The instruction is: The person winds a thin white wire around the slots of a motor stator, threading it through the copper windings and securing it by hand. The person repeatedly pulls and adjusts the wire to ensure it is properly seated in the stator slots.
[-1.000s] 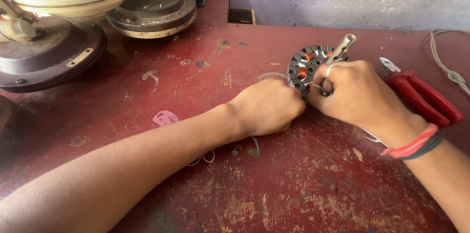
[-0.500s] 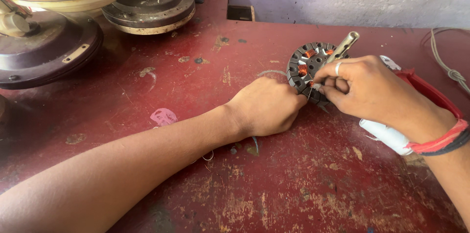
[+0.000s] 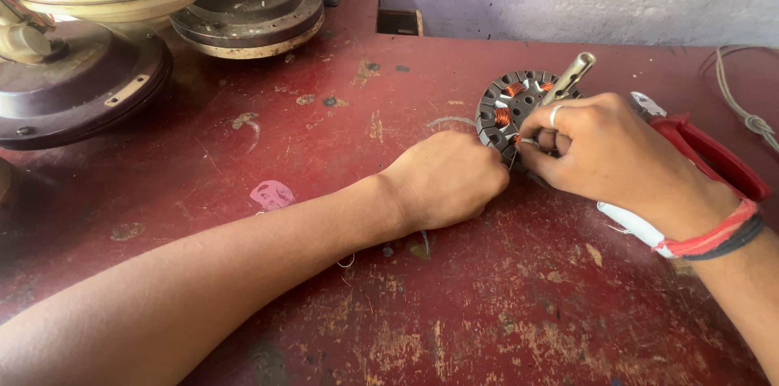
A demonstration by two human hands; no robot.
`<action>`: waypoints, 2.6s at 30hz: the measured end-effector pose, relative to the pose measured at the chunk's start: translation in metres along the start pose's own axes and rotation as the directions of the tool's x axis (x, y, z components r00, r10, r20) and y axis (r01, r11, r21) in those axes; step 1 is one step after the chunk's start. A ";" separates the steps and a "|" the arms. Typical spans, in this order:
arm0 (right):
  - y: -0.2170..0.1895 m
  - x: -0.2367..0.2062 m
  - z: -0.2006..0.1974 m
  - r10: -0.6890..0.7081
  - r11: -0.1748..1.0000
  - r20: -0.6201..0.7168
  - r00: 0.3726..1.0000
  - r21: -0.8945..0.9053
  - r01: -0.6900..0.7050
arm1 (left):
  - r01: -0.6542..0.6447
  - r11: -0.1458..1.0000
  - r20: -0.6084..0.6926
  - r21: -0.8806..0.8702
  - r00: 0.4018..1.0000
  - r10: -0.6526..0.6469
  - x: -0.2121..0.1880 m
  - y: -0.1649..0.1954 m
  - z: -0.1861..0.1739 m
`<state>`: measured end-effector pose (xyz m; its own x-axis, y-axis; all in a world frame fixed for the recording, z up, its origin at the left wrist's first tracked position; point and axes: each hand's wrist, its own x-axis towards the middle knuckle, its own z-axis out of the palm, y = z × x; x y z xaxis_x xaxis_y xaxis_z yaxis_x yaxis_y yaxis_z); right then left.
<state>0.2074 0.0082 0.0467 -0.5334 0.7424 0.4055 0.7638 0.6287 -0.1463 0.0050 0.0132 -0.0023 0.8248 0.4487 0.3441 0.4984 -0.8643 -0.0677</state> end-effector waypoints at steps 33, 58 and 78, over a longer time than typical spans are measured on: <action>-0.003 0.000 -0.007 0.072 0.997 0.097 0.993 -0.002 -0.072 | 0.029 0.997 -0.008 -0.073 1.000 -0.030 -0.004 0.003 -0.003; 0.005 -0.003 0.001 0.038 0.999 -0.008 0.999 0.010 -0.038 | -0.001 1.000 0.005 -0.029 1.000 0.001 -0.001 0.003 0.000; 0.002 -0.011 -0.002 0.166 0.985 0.003 0.986 0.048 -0.166 | -0.011 1.000 -0.011 -0.027 1.000 0.011 -0.010 0.016 -0.012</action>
<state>0.2153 0.0015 0.0434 -0.4002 0.8373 0.3725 0.8234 0.5070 -0.2548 0.0011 -0.0080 0.0042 0.8273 0.4366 0.3536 0.4816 -0.8751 -0.0463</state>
